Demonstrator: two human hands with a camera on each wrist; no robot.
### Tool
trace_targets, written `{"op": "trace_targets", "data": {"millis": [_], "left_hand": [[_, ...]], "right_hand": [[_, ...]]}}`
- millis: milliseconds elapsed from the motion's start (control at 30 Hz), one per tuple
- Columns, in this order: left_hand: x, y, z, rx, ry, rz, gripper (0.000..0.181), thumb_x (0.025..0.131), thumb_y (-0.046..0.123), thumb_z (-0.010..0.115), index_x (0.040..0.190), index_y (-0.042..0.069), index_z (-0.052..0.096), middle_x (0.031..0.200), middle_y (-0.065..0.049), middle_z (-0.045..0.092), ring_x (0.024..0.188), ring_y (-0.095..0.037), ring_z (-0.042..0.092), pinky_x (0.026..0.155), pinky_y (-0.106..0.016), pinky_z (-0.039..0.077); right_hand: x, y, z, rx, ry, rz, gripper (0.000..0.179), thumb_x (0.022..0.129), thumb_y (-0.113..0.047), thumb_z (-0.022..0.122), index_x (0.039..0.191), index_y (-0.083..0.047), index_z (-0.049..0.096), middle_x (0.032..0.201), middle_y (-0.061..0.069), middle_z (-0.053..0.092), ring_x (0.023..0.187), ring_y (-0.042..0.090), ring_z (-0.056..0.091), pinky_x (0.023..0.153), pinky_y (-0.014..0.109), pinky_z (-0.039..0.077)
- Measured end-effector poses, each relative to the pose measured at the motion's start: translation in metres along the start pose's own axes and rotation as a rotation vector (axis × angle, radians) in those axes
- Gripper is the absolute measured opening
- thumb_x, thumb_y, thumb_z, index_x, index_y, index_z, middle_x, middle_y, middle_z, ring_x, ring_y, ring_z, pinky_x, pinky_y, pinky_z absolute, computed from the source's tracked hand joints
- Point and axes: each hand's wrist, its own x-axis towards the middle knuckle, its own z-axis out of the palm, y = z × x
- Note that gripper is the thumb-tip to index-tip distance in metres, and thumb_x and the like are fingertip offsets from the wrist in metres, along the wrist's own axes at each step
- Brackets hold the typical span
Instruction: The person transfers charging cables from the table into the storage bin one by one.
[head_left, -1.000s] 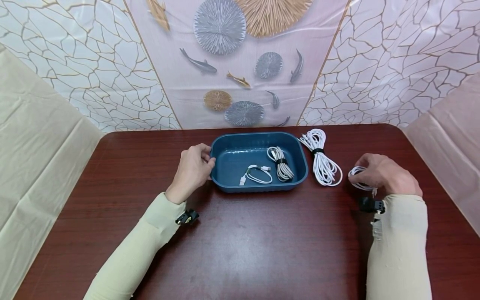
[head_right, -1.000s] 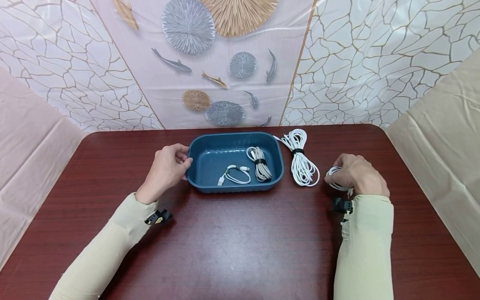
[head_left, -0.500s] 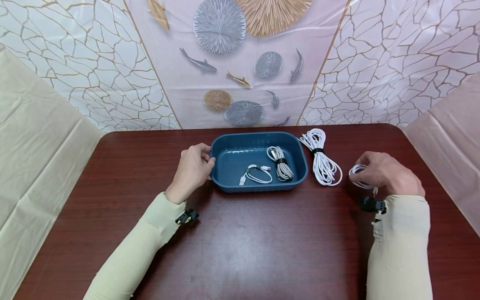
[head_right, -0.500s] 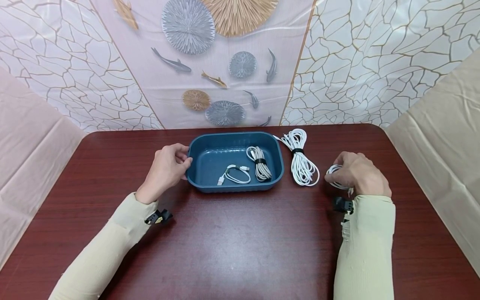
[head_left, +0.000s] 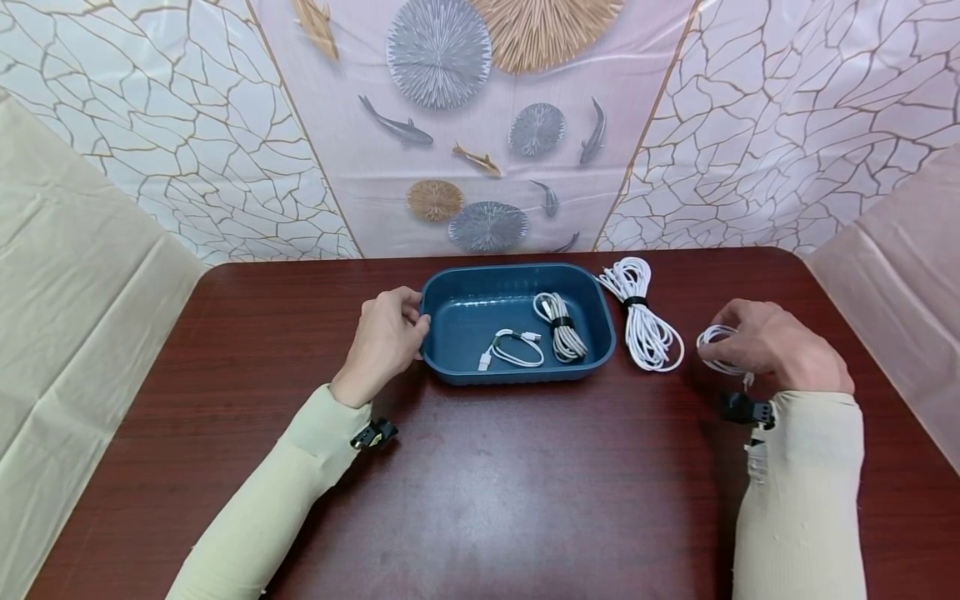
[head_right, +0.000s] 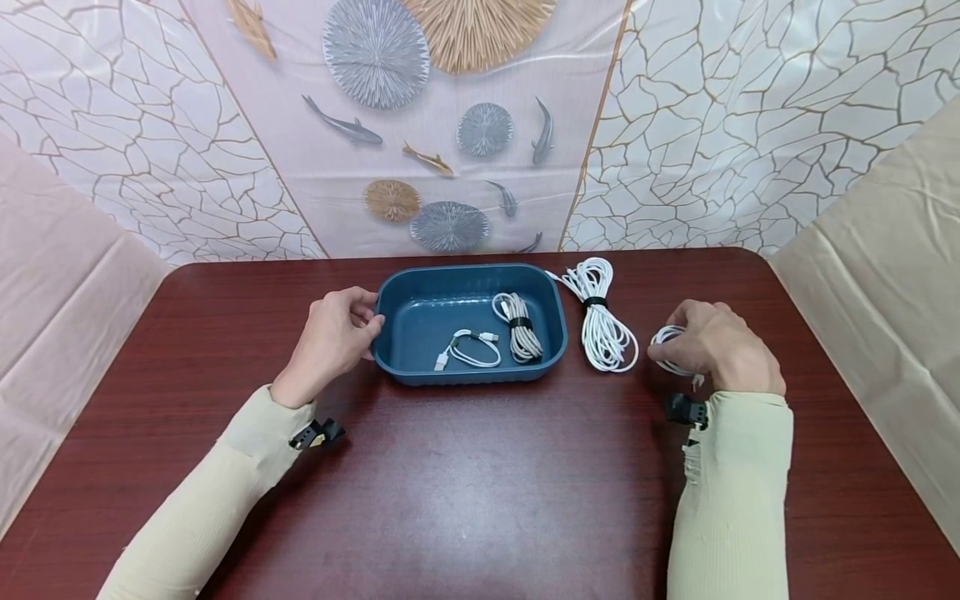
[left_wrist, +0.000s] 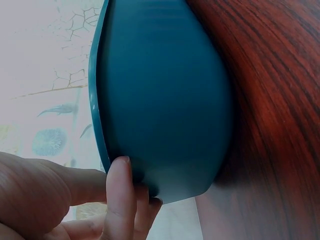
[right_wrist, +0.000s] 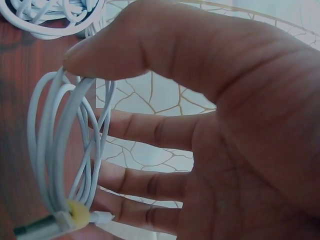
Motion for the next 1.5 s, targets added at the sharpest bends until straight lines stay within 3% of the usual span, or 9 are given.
{"op": "trace_targets", "data": {"millis": [267, 500, 733, 1167, 1300, 1500], "left_hand": [[0.0002, -0.0012, -0.0002, -0.013, -0.010, -0.011, 0.033, 0.098, 0.006, 0.064, 0.129, -0.006, 0.063, 0.096, -0.019, 0.069, 0.057, -0.016, 0.070, 0.051, -0.027, 0.061], [0.0005, -0.0010, 0.0000, -0.012, -0.008, -0.009, 0.033, 0.098, 0.006, 0.064, 0.128, -0.006, 0.063, 0.095, -0.019, 0.069, 0.055, -0.015, 0.069, 0.050, -0.027, 0.061], [0.0006, -0.0012, -0.0002, -0.008, -0.009, -0.006, 0.032, 0.098, 0.006, 0.064, 0.128, -0.006, 0.063, 0.096, -0.019, 0.069, 0.054, -0.015, 0.068, 0.051, -0.027, 0.061], [0.0004, -0.0006, 0.0000, -0.007, -0.013, -0.012, 0.033, 0.098, 0.006, 0.064, 0.129, -0.006, 0.062, 0.096, -0.019, 0.069, 0.055, -0.016, 0.069, 0.051, -0.027, 0.061], [0.0004, -0.0010, 0.0001, -0.009, -0.019, -0.017, 0.034, 0.099, 0.007, 0.064, 0.130, -0.005, 0.062, 0.096, -0.019, 0.068, 0.055, -0.015, 0.069, 0.052, -0.027, 0.061], [0.0004, -0.0009, 0.0000, -0.006, -0.018, -0.016, 0.034, 0.099, 0.007, 0.064, 0.130, -0.006, 0.062, 0.096, -0.019, 0.068, 0.055, -0.015, 0.069, 0.052, -0.026, 0.061]], "right_hand": [[-0.0002, -0.0016, -0.0004, 0.025, -0.003, 0.007, 0.051, 0.092, -0.031, 0.063, 0.129, 0.001, 0.049, 0.107, 0.021, 0.062, 0.065, 0.022, 0.066, 0.056, 0.037, 0.054], [0.0016, -0.0011, -0.0029, -0.047, 0.028, -0.039, 0.053, 0.092, -0.031, 0.065, 0.129, 0.005, 0.051, 0.112, 0.025, 0.063, 0.067, 0.018, 0.065, 0.060, 0.030, 0.047], [0.0025, -0.0039, -0.0048, -0.079, 0.048, -0.056, 0.056, 0.091, -0.032, 0.066, 0.131, 0.005, 0.051, 0.119, 0.030, 0.061, 0.063, 0.016, 0.068, 0.069, 0.030, 0.048], [0.0020, -0.0064, -0.0063, -0.108, 0.082, -0.073, 0.055, 0.092, -0.033, 0.067, 0.129, 0.005, 0.053, 0.112, 0.028, 0.065, 0.062, 0.016, 0.068, 0.073, 0.034, 0.049], [0.0023, -0.0067, -0.0065, -0.119, 0.108, -0.085, 0.055, 0.091, -0.034, 0.068, 0.129, 0.005, 0.055, 0.112, 0.029, 0.065, 0.070, 0.018, 0.068, 0.075, 0.040, 0.052], [0.0017, -0.0074, -0.0085, -0.120, 0.145, -0.103, 0.056, 0.090, -0.034, 0.071, 0.128, 0.004, 0.057, 0.112, 0.029, 0.065, 0.085, 0.026, 0.066, 0.072, 0.036, 0.051]]}}
